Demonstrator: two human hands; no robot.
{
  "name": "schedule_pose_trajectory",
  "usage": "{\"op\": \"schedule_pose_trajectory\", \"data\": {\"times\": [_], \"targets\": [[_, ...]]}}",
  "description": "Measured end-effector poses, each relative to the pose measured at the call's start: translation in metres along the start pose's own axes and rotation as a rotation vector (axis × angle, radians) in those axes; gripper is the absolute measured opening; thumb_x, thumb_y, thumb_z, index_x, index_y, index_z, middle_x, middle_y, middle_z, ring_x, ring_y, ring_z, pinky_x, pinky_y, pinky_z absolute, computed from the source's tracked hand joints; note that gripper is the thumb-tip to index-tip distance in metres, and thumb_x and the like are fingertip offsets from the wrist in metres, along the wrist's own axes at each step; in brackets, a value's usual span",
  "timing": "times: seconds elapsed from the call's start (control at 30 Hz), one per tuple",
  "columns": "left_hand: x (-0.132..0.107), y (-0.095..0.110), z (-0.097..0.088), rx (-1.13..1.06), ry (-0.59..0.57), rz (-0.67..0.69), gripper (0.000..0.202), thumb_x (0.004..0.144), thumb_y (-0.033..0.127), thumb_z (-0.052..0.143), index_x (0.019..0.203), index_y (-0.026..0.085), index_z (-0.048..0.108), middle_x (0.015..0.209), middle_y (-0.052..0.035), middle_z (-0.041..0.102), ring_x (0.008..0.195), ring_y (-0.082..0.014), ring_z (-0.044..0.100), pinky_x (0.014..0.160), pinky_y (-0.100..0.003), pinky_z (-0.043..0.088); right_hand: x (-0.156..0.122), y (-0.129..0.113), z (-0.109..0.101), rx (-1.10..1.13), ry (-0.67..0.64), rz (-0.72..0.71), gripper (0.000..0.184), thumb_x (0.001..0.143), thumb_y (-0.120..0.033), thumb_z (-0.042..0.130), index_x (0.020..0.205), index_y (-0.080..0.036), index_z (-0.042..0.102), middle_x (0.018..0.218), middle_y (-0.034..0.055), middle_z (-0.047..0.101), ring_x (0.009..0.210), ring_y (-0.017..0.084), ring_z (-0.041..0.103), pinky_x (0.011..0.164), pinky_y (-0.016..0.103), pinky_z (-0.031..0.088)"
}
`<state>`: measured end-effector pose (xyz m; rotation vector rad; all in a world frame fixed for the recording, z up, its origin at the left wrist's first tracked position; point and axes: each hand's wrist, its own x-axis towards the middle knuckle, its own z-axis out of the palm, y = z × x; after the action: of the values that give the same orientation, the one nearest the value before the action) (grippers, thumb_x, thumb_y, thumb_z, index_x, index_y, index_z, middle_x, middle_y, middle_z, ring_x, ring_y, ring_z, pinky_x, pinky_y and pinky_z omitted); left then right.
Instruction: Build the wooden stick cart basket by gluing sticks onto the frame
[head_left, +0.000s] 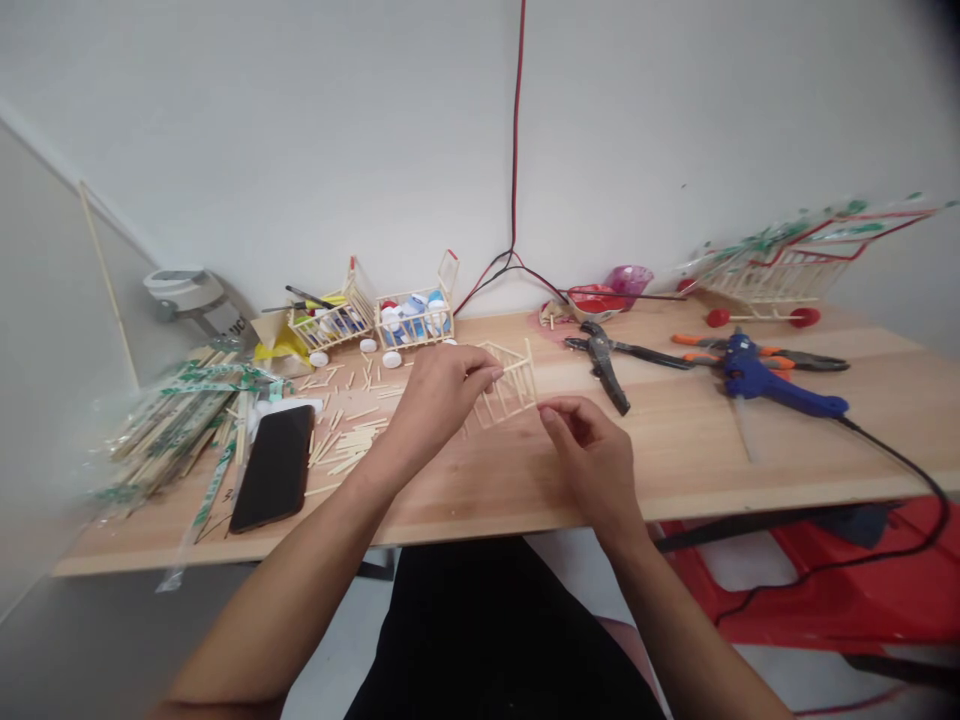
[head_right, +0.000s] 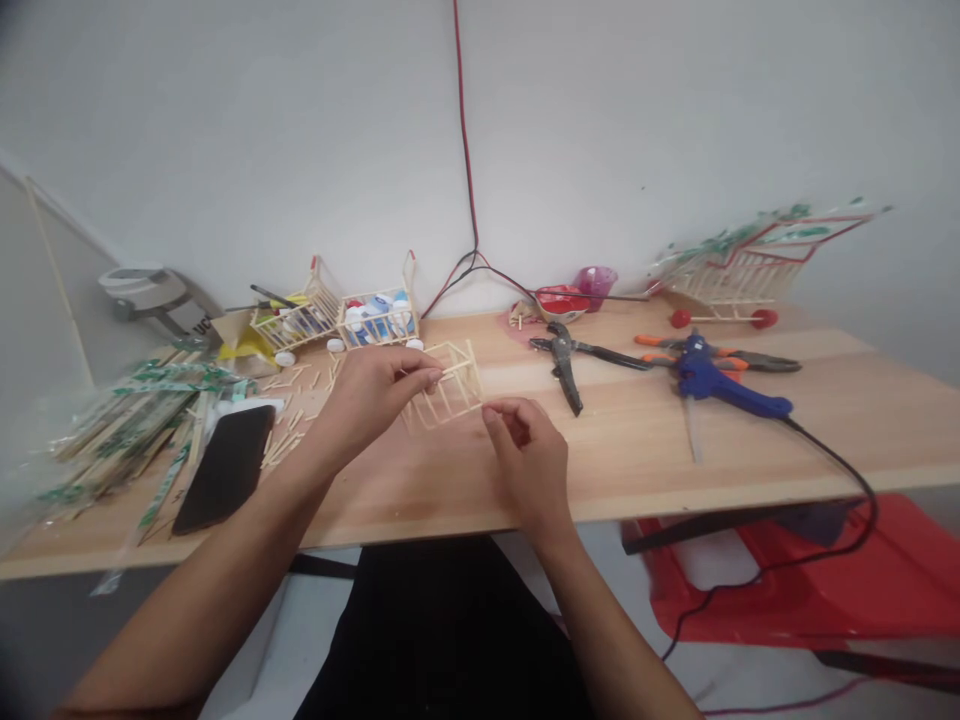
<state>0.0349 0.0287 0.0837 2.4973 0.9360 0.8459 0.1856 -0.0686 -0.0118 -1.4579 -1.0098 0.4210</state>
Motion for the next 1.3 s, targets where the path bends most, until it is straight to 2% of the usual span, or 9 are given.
{"op": "schedule_pose_trajectory", "data": {"times": [0.17, 0.3, 0.5, 0.7, 0.83, 1.13, 1.3], "targets": [[-0.002, 0.000, 0.000, -0.062, 0.042, -0.035, 0.019, 0.085, 0.019, 0.060, 0.071, 0.017, 0.072, 0.068, 0.0004, 0.072, 0.067, -0.0145, 0.065, 0.065, -0.025, 0.042, -0.005, 0.001, 0.010, 0.339, -0.182, 0.389, 0.039, 0.079, -0.055, 0.065, 0.095, -0.020, 0.070, 0.069, -0.0010, 0.058, 0.054, 0.010, 0.047, 0.046, 0.023, 0.036], [-0.004, 0.001, -0.001, -0.096, 0.063, -0.065, 0.018, 0.085, 0.020, 0.060, 0.073, 0.018, 0.073, 0.069, 0.0006, 0.072, 0.069, -0.0154, 0.066, 0.067, -0.025, 0.044, -0.002, -0.007, 0.021, 0.594, -0.195, 0.505, 0.039, 0.072, -0.055, 0.072, 0.086, -0.019, 0.067, 0.083, 0.0014, 0.061, 0.062, 0.010, 0.053, 0.043, 0.020, 0.035], [-0.006, 0.002, -0.003, -0.113, 0.073, -0.101, 0.017, 0.084, 0.020, 0.061, 0.071, 0.017, 0.073, 0.069, 0.0001, 0.073, 0.068, -0.0150, 0.066, 0.067, -0.025, 0.045, -0.001, -0.012, 0.035, 0.742, -0.128, 0.533, 0.038, 0.067, -0.051, 0.077, 0.077, -0.019, 0.060, 0.080, -0.0011, 0.057, 0.062, 0.007, 0.049, 0.046, 0.017, 0.035], [-0.007, 0.002, -0.002, -0.133, 0.084, -0.106, 0.017, 0.084, 0.019, 0.060, 0.073, 0.017, 0.074, 0.068, 0.0004, 0.072, 0.067, -0.0145, 0.065, 0.065, -0.024, 0.044, -0.002, -0.012, 0.041, 0.839, -0.083, 0.525, 0.035, 0.066, -0.044, 0.080, 0.074, -0.020, 0.056, 0.074, -0.0042, 0.054, 0.060, 0.005, 0.048, 0.047, 0.017, 0.035], [-0.006, 0.002, -0.002, -0.134, 0.084, -0.103, 0.017, 0.084, 0.019, 0.061, 0.073, 0.017, 0.073, 0.067, 0.0004, 0.072, 0.067, -0.0146, 0.065, 0.064, -0.025, 0.044, -0.003, -0.014, 0.043, 0.818, -0.069, 0.502, 0.034, 0.070, -0.046, 0.077, 0.073, -0.021, 0.055, 0.066, -0.0047, 0.051, 0.057, 0.007, 0.046, 0.047, 0.019, 0.034], [-0.005, 0.001, -0.001, -0.112, 0.086, -0.083, 0.019, 0.084, 0.018, 0.060, 0.068, 0.017, 0.071, 0.068, -0.0004, 0.072, 0.067, -0.0151, 0.065, 0.065, -0.025, 0.044, -0.005, -0.015, 0.049, 0.766, -0.027, 0.455, 0.033, 0.073, -0.047, 0.073, 0.072, -0.021, 0.053, 0.066, -0.0046, 0.048, 0.056, 0.007, 0.043, 0.047, 0.021, 0.034], [-0.005, 0.002, -0.001, -0.114, 0.085, -0.086, 0.017, 0.083, 0.017, 0.060, 0.072, 0.017, 0.072, 0.066, 0.0004, 0.071, 0.066, -0.0146, 0.065, 0.065, -0.025, 0.045, -0.006, -0.015, 0.050, 0.791, -0.017, 0.469, 0.033, 0.071, -0.045, 0.075, 0.072, -0.021, 0.052, 0.066, -0.0050, 0.049, 0.056, 0.007, 0.044, 0.048, 0.021, 0.035]]}}
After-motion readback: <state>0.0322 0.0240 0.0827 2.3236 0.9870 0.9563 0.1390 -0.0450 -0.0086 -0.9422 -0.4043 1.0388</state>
